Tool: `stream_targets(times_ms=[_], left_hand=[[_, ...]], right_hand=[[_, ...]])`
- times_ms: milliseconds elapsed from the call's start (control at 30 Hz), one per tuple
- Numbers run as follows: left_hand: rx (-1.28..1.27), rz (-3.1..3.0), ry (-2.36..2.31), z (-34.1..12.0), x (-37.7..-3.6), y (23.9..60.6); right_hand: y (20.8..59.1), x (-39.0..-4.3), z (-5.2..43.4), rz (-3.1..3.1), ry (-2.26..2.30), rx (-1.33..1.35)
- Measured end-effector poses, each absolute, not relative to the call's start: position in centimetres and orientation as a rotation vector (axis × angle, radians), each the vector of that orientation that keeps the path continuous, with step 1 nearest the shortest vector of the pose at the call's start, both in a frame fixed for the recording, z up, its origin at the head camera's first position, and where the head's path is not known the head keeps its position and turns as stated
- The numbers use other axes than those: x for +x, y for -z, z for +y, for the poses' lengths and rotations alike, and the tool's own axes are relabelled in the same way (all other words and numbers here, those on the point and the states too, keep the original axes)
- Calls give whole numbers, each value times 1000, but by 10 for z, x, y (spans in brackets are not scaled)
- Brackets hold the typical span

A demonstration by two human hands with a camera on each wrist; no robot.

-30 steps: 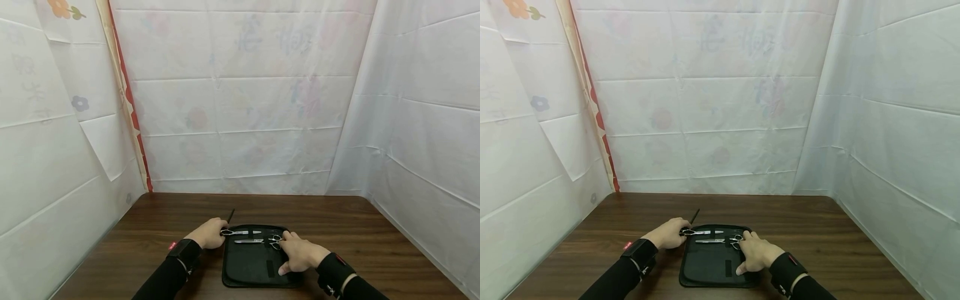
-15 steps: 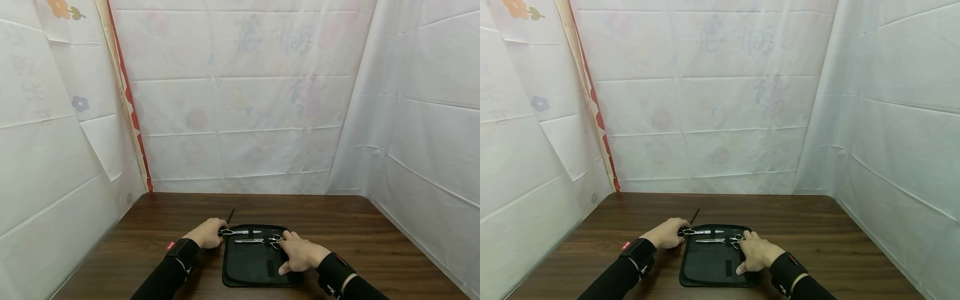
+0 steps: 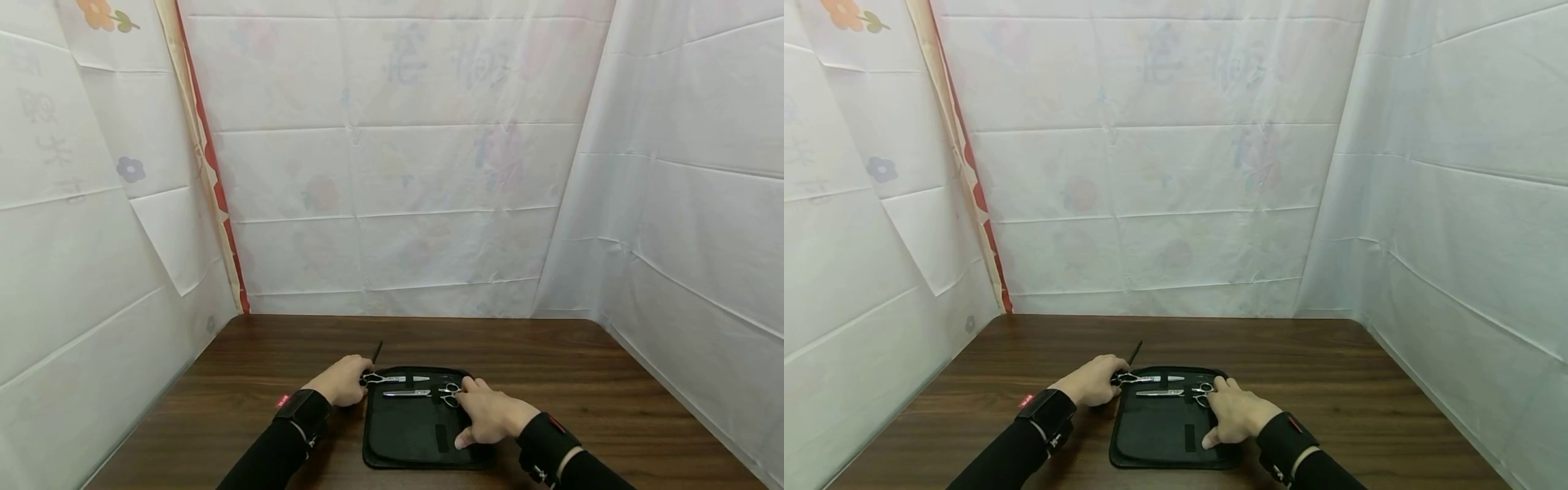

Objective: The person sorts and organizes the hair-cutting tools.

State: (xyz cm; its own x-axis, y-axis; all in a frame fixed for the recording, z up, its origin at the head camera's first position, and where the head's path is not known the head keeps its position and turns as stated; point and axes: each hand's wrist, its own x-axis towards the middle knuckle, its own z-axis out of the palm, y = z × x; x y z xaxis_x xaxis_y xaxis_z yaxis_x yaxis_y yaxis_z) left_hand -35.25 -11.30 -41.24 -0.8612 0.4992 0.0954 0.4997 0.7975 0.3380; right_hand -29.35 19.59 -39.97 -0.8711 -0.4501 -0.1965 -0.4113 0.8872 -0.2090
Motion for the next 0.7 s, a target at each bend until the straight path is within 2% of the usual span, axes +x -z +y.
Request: stream_targets(times_ms=[700], left_hand=[[-803,-3009,551,-101,-350,407]], right_hand=[[399,-293,197,2815,229,-645]])
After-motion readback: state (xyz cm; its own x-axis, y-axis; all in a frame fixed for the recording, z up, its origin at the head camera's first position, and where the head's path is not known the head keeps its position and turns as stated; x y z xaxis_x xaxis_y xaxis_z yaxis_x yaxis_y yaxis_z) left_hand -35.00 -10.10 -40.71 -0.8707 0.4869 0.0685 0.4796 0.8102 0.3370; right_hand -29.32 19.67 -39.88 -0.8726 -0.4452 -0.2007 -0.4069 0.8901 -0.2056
